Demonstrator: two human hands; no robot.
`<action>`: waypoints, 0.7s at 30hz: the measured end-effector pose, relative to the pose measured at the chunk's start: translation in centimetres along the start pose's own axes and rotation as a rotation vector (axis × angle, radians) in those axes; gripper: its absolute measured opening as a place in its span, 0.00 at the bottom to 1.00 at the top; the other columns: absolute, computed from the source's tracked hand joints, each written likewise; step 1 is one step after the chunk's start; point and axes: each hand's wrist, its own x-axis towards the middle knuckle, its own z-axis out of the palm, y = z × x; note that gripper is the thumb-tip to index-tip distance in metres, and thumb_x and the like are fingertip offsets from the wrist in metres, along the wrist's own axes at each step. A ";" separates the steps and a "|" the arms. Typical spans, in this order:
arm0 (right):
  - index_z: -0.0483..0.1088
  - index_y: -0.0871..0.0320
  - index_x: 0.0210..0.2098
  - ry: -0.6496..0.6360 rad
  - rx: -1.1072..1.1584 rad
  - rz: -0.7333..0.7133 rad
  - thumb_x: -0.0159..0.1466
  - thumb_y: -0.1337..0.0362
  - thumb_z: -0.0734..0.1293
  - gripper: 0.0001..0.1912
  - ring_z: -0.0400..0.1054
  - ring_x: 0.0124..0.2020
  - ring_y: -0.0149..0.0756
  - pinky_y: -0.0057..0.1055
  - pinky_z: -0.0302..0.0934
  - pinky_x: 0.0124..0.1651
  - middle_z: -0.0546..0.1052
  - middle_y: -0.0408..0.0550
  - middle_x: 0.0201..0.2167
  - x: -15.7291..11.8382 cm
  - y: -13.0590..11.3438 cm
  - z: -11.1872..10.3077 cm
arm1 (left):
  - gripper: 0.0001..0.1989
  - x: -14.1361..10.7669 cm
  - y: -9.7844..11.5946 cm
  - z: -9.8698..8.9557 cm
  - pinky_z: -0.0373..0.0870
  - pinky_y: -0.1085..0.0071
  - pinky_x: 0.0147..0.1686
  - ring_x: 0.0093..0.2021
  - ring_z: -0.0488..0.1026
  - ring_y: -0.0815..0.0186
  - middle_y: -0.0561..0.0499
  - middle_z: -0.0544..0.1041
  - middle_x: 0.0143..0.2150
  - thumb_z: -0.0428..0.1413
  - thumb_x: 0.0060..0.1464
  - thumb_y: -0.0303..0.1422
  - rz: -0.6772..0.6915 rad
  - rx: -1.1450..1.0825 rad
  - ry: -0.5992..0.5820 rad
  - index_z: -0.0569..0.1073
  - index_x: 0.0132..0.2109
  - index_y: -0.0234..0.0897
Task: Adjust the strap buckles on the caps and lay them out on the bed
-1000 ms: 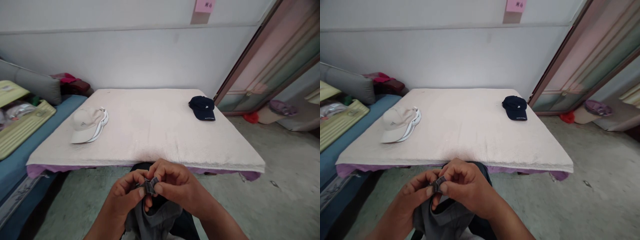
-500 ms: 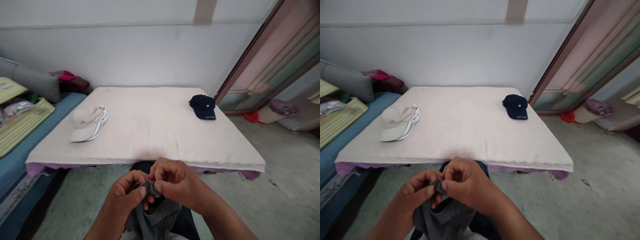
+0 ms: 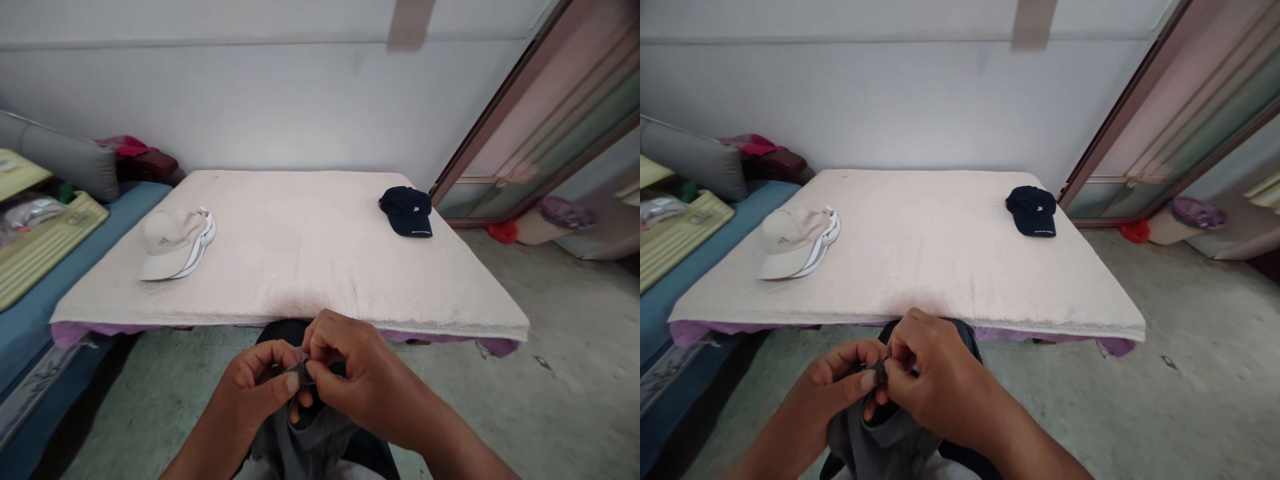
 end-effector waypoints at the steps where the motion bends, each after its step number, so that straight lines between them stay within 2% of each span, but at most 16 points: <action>1: 0.58 0.57 0.24 -0.005 0.017 0.003 0.55 0.74 0.62 0.09 0.62 0.27 0.26 0.25 0.54 0.27 0.70 0.40 0.29 0.0 0.0 0.0 | 0.05 0.0 0.1 0.1 0.64 0.77 0.26 0.25 0.68 0.71 0.51 0.74 0.27 0.60 0.51 0.32 -0.001 0.006 -0.002 0.73 0.31 0.35; 8: 0.62 0.57 0.26 -0.088 0.191 0.070 0.57 0.72 0.64 0.07 0.65 0.29 0.27 0.25 0.56 0.29 0.72 0.42 0.34 0.0 0.6 -0.2 | 0.04 0.1 0.0 0.0 0.64 0.77 0.26 0.26 0.68 0.72 0.53 0.73 0.28 0.60 0.52 0.31 0.029 0.030 -0.003 0.73 0.31 0.35; 12: 0.64 0.58 0.25 -0.114 0.234 0.071 0.56 0.74 0.64 0.07 0.66 0.33 0.28 0.25 0.57 0.33 0.73 0.42 0.36 0.0 0.8 -0.2 | 0.04 0.1 -0.3 -0.2 0.65 0.78 0.26 0.26 0.67 0.73 0.53 0.73 0.28 0.60 0.52 0.31 0.029 0.012 0.003 0.72 0.32 0.36; 21: 0.60 0.57 0.25 0.007 0.224 0.131 0.58 0.72 0.62 0.08 0.64 0.28 0.27 0.25 0.56 0.29 0.73 0.42 0.32 0.2 0.6 0.5 | 0.05 0.1 0.2 0.1 0.65 0.76 0.26 0.27 0.67 0.72 0.53 0.71 0.30 0.61 0.51 0.31 0.043 0.020 0.034 0.72 0.30 0.36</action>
